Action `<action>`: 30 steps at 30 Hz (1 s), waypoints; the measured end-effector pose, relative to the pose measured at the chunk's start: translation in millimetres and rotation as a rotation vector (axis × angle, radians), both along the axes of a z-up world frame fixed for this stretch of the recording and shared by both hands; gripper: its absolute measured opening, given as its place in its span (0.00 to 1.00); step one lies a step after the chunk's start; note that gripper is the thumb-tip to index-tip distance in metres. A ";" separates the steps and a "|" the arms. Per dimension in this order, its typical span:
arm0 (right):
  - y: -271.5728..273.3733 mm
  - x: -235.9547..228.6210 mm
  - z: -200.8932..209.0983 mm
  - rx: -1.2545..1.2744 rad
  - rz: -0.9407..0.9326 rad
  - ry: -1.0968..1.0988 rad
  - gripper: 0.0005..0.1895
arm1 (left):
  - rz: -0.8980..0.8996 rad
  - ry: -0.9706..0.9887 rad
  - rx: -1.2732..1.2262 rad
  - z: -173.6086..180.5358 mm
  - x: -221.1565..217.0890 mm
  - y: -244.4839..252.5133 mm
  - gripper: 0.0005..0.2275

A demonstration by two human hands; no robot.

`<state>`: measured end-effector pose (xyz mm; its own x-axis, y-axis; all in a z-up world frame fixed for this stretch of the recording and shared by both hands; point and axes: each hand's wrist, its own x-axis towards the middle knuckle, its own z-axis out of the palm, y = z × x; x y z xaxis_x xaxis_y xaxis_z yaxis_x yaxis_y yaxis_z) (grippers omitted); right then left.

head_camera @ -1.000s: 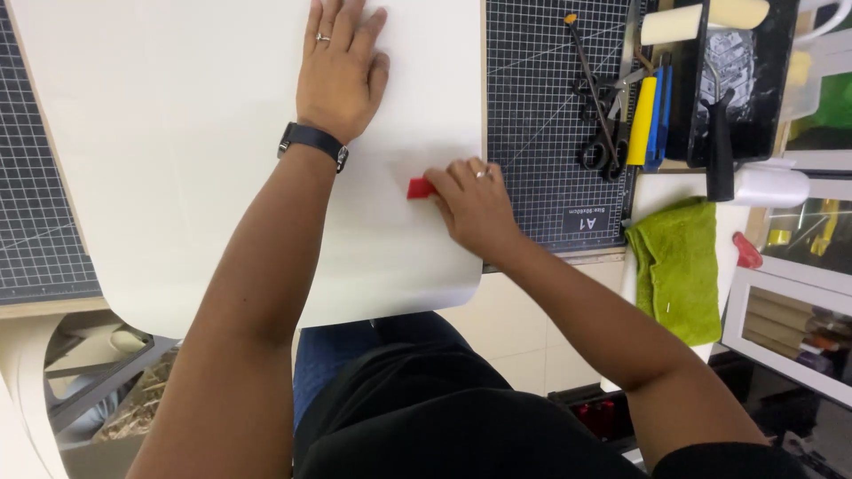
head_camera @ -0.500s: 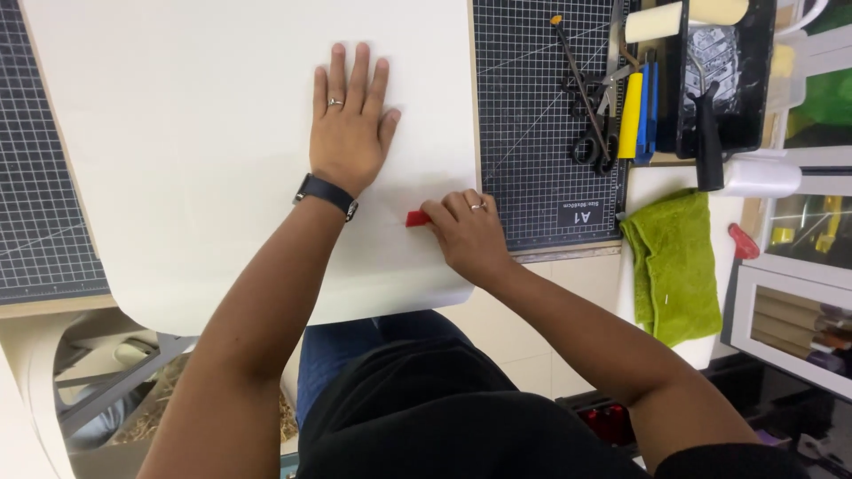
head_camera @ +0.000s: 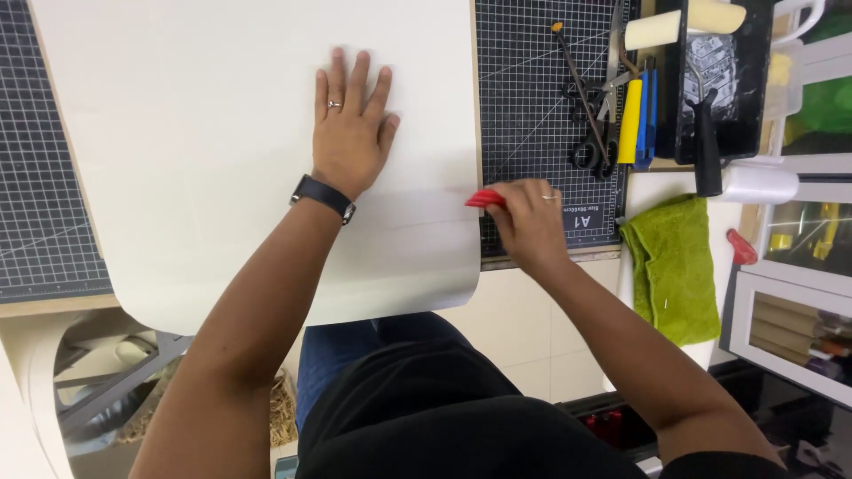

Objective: Assembling and treating cardboard pieces using a squeegee, roller, and cloth on a workshop table.

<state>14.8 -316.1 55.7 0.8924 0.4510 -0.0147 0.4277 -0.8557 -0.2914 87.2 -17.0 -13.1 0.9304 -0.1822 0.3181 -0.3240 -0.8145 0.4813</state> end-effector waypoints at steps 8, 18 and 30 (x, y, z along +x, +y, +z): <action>49.2 77.6 -44.0 -0.128 0.124 -0.238 0.17 | 0.137 0.047 0.149 5.5 -10.8 -6.9 0.25; 104.4 318.0 -59.2 -0.130 -0.049 -0.421 0.24 | 0.167 0.033 0.150 11.0 -7.1 -8.9 0.24; 144.0 266.3 -53.7 -0.025 0.054 -0.304 0.17 | 0.151 -0.003 -0.033 9.3 -9.2 -2.8 0.20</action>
